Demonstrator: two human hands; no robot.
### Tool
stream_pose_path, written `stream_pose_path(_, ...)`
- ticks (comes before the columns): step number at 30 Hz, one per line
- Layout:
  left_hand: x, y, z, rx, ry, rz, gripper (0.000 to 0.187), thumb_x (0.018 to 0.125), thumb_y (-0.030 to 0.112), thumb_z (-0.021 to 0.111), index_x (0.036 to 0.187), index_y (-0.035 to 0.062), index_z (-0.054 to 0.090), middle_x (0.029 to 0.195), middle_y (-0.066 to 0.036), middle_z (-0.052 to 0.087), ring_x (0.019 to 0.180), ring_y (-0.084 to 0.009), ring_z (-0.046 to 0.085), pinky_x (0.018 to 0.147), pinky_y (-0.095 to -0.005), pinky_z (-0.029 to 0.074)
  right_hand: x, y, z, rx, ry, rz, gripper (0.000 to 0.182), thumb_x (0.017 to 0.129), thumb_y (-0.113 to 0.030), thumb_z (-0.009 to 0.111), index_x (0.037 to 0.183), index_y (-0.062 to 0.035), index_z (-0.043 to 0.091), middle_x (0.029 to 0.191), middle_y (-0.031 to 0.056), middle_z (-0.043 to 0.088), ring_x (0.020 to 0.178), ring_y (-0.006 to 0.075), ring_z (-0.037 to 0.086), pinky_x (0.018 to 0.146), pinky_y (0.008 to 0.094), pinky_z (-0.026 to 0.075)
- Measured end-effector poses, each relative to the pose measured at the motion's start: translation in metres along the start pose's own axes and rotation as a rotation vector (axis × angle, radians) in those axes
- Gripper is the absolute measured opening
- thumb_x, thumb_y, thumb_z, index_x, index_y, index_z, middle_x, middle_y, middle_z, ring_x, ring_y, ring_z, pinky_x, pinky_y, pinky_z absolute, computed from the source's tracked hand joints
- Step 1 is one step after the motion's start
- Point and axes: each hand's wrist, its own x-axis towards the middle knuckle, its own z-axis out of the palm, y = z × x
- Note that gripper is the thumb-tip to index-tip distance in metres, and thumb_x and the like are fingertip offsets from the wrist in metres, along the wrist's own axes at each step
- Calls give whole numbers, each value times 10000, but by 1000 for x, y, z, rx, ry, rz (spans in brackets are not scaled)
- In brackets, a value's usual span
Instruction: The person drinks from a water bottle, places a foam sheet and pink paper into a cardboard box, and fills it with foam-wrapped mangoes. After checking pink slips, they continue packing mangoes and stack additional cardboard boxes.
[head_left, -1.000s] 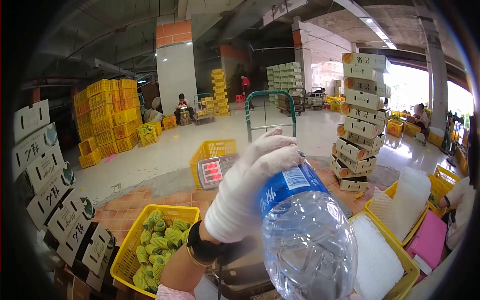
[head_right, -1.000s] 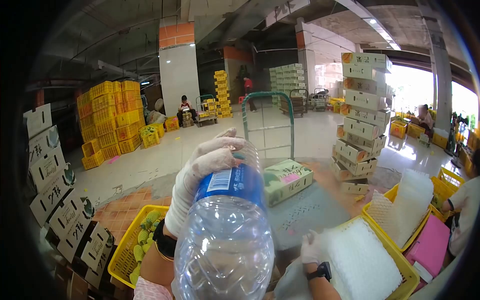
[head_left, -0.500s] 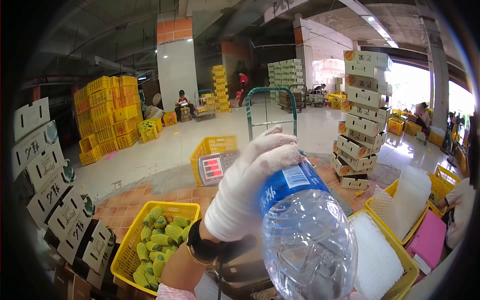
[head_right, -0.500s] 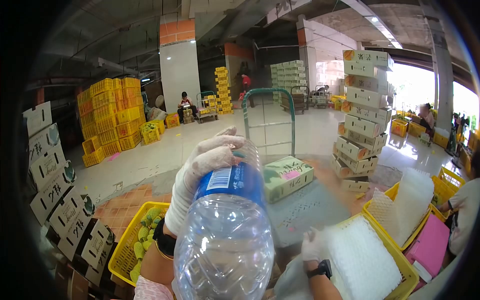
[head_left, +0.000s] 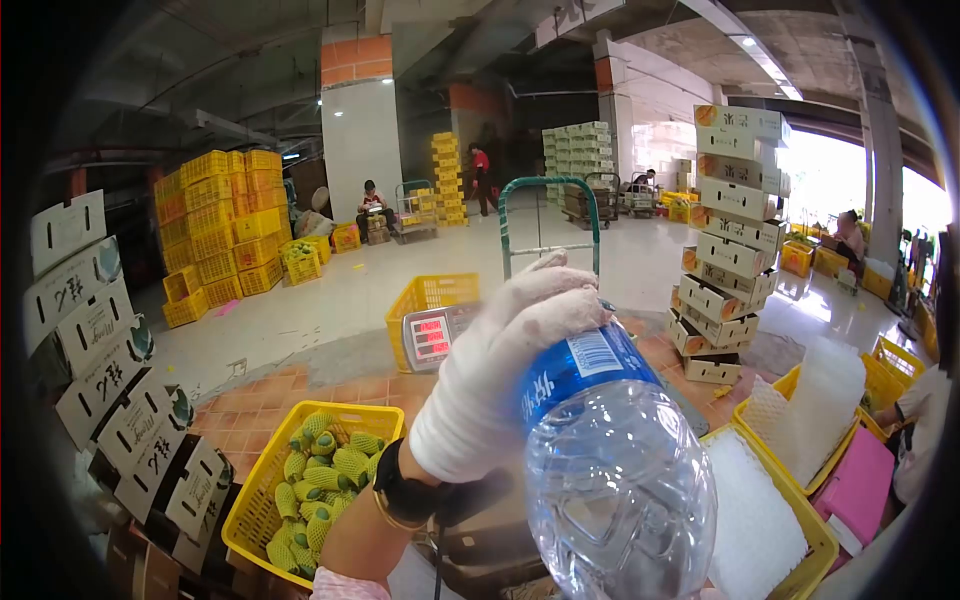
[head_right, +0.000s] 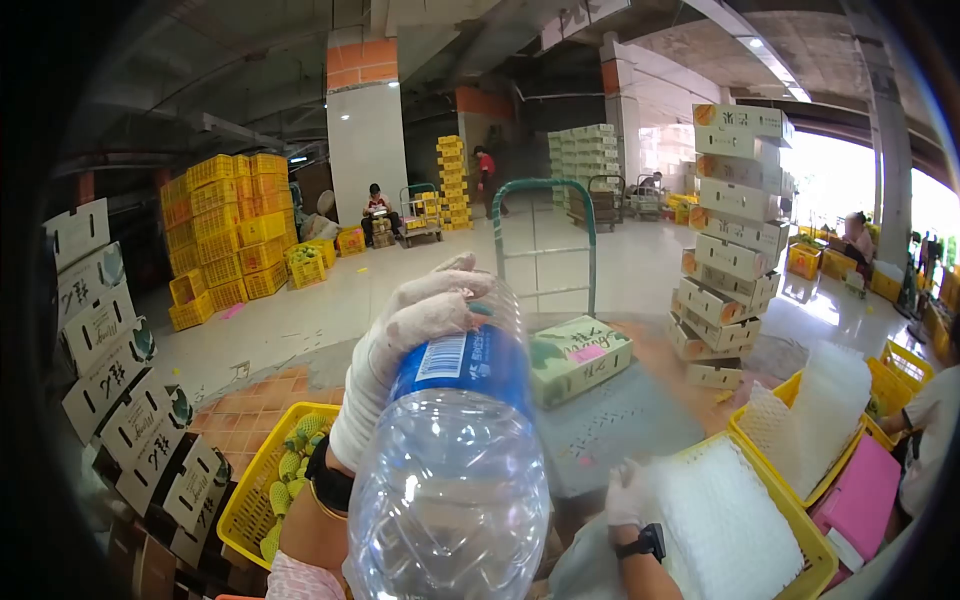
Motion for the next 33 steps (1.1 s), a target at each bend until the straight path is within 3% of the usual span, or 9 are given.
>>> stream_pose_path(2, 1, 0, 0, -12, -3, 2, 522, 616, 50, 711, 1085, 94, 485, 1070, -145, 512, 1033, -335, 503, 860, -372, 430, -2, -18, -9, 15, -83, 131, 330, 800, -194, 582, 1088, -51, 511, 1047, 145, 528, 957, 252, 514, 853, 353, 400)
stream_pose_path(5, 2, 4, -1, -23, -6, -16, 524, 613, 45, 710, 1082, 95, 483, 1066, -145, 512, 1029, -332, 505, 865, -376, 428, 0, 1, -2, -30, 0, -41, 325, 788, -172, 593, 1078, -48, 517, 1038, 147, 535, 960, 253, 515, 857, 352, 399)
stream_pose_path(9, 1, 4, -1, -28, -7, -33, 527, 609, 38, 708, 1081, 97, 480, 1069, -144, 510, 1028, -330, 505, 865, -377, 427, 2, 17, 11, 79, 55, -45, 317, 779, -149, 598, 1070, -47, 523, 1011, 151, 545, 961, 261, 515, 861, 356, 397)
stream_pose_path(12, 2, 1, -1, -3, -2, 6, 532, 608, 40, 711, 1083, 97, 479, 1073, -145, 508, 1026, -328, 507, 864, -372, 429, 1, 3, 1, 200, -26, 44, 305, 790, -152, 586, 1070, -50, 524, 1021, 152, 552, 974, 259, 519, 867, 358, 396)
stream_pose_path(14, 2, 3, -1, -8, -4, -9, 534, 607, 41, 712, 1085, 97, 479, 1073, -145, 508, 1026, -327, 507, 865, -369, 429, -2, -10, -6, -75, -16, 0, 311, 801, -166, 577, 1084, -54, 516, 1043, 148, 550, 984, 259, 524, 870, 361, 398)
stream_pose_path(18, 1, 5, 0, -27, 10, -33, 541, 603, 44, 717, 1087, 98, 479, 1075, -144, 507, 1027, -325, 507, 863, -362, 431, 2, 13, 8, 189, -40, 98, 342, 800, -198, 578, 1103, -56, 503, 1050, 148, 543, 998, 276, 515, 884, 368, 386)
stream_pose_path(25, 2, 3, -3, 20, -5, -6, 541, 600, 44, 717, 1084, 101, 482, 1077, -141, 508, 1025, -322, 511, 862, -364, 432, 1, 4, 0, -2, -65, 49, 335, 818, -185, 558, 1116, -50, 488, 1093, 153, 528, 1021, 260, 508, 890, 358, 385)
stream_pose_path(30, 2, 2, -4, 55, -1, 4, 535, 603, 35, 711, 1082, 102, 483, 1078, -140, 508, 1025, -321, 511, 861, -370, 433, 3, 21, 13, 264, -51, 86, 329, 821, -174, 557, 1116, -49, 485, 1071, 159, 535, 1020, 259, 508, 894, 347, 386)
stream_pose_path(33, 2, 3, -4, 31, -1, 1, 534, 602, 29, 709, 1081, 104, 485, 1079, -140, 508, 1026, -323, 511, 856, -371, 436, -1, 5, 5, 220, -35, 139, 324, 808, -158, 571, 1104, -52, 494, 1045, 159, 544, 995, 254, 519, 882, 347, 396)
